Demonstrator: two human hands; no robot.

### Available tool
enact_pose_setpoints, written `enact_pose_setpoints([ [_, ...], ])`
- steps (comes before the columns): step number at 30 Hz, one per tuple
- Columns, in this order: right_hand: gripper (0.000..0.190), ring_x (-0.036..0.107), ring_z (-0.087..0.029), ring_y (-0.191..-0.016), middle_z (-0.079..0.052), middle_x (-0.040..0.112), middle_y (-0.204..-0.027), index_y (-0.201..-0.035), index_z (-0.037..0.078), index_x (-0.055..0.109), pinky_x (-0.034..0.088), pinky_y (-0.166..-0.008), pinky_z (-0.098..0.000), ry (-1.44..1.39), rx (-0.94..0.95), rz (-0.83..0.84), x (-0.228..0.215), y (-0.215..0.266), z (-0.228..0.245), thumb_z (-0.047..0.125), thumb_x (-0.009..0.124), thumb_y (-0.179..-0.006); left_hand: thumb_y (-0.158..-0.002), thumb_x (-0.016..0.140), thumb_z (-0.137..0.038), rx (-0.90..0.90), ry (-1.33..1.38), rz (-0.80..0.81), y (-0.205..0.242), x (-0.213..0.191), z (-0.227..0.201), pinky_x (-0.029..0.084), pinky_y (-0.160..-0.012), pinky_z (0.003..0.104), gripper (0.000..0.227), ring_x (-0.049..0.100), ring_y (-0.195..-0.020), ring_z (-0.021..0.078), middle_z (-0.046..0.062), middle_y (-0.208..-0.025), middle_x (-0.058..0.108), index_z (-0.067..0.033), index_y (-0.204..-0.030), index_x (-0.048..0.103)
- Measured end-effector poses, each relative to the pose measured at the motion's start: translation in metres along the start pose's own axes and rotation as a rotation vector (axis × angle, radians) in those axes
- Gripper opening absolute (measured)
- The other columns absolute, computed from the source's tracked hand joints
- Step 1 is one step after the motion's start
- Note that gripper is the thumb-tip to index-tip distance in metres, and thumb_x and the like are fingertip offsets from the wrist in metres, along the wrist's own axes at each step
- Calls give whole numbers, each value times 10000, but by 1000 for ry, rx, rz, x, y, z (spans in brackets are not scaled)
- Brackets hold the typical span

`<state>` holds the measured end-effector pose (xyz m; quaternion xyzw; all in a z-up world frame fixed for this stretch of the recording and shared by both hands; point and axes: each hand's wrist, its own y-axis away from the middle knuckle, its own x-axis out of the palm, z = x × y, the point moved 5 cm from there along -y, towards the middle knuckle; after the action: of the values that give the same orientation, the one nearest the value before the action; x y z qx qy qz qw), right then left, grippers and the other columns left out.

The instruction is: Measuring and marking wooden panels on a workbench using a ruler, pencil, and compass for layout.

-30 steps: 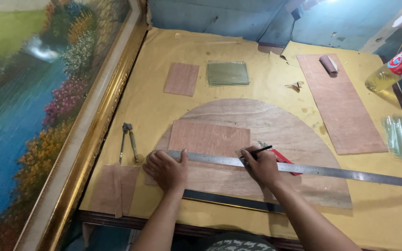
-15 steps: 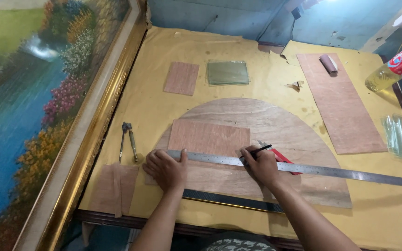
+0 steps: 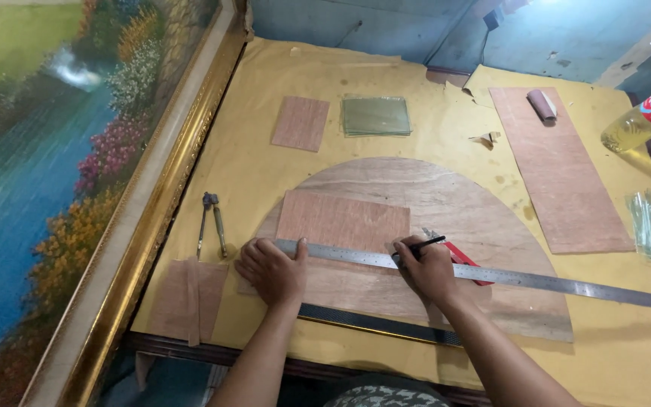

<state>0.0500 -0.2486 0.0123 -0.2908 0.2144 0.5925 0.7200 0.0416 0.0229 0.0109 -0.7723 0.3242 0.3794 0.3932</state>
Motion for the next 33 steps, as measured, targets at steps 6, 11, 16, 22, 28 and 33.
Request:
enact_pose_setpoints([
  [6,75,612,-251,-545,-102,592,-501,-784,132,677,459,-547,-303,-30,-17,14,-2,1,2,193,633,-774,-616,668,-462,13,-29,-13,0,-2,-1,306,-845,509,537,428,-1033,343,141,-979,448,-50,-865,429],
  [11,95,607,-262,-547,-112,577,-489,-778,131,670,454,-550,-307,-13,-44,1,-2,0,5,216,627,-783,-628,663,-457,-7,9,13,-3,-8,-4,311,-825,507,523,424,-1020,340,129,-977,436,-58,-867,424],
  [16,73,605,-227,-515,-80,577,-461,-733,137,669,458,-546,-290,-29,-34,-8,0,1,-2,200,645,-762,-631,663,-460,2,-6,-1,-2,-8,-4,317,-812,524,531,433,-986,359,140,-933,434,-49,-860,418],
  [22,99,580,-227,-454,-87,559,-439,-772,105,669,432,-516,-282,-7,-45,2,-2,1,9,186,618,-796,-657,649,-458,17,-3,17,-2,-6,-2,303,-831,513,516,421,-1038,347,142,-973,438,-50,-873,421],
  [28,100,600,-257,-501,-110,543,-429,-774,119,663,448,-514,-297,2,-76,4,-2,1,8,212,628,-783,-657,655,-457,16,-30,9,-1,-7,-4,299,-837,516,520,417,-1046,352,145,-971,436,-47,-870,416],
  [33,76,600,-250,-515,-96,548,-436,-767,148,660,450,-539,-297,46,-95,-29,-1,2,6,220,636,-772,-627,663,-466,18,-38,5,-2,-5,-3,312,-820,499,541,421,-1041,346,144,-993,440,-50,-877,424],
])
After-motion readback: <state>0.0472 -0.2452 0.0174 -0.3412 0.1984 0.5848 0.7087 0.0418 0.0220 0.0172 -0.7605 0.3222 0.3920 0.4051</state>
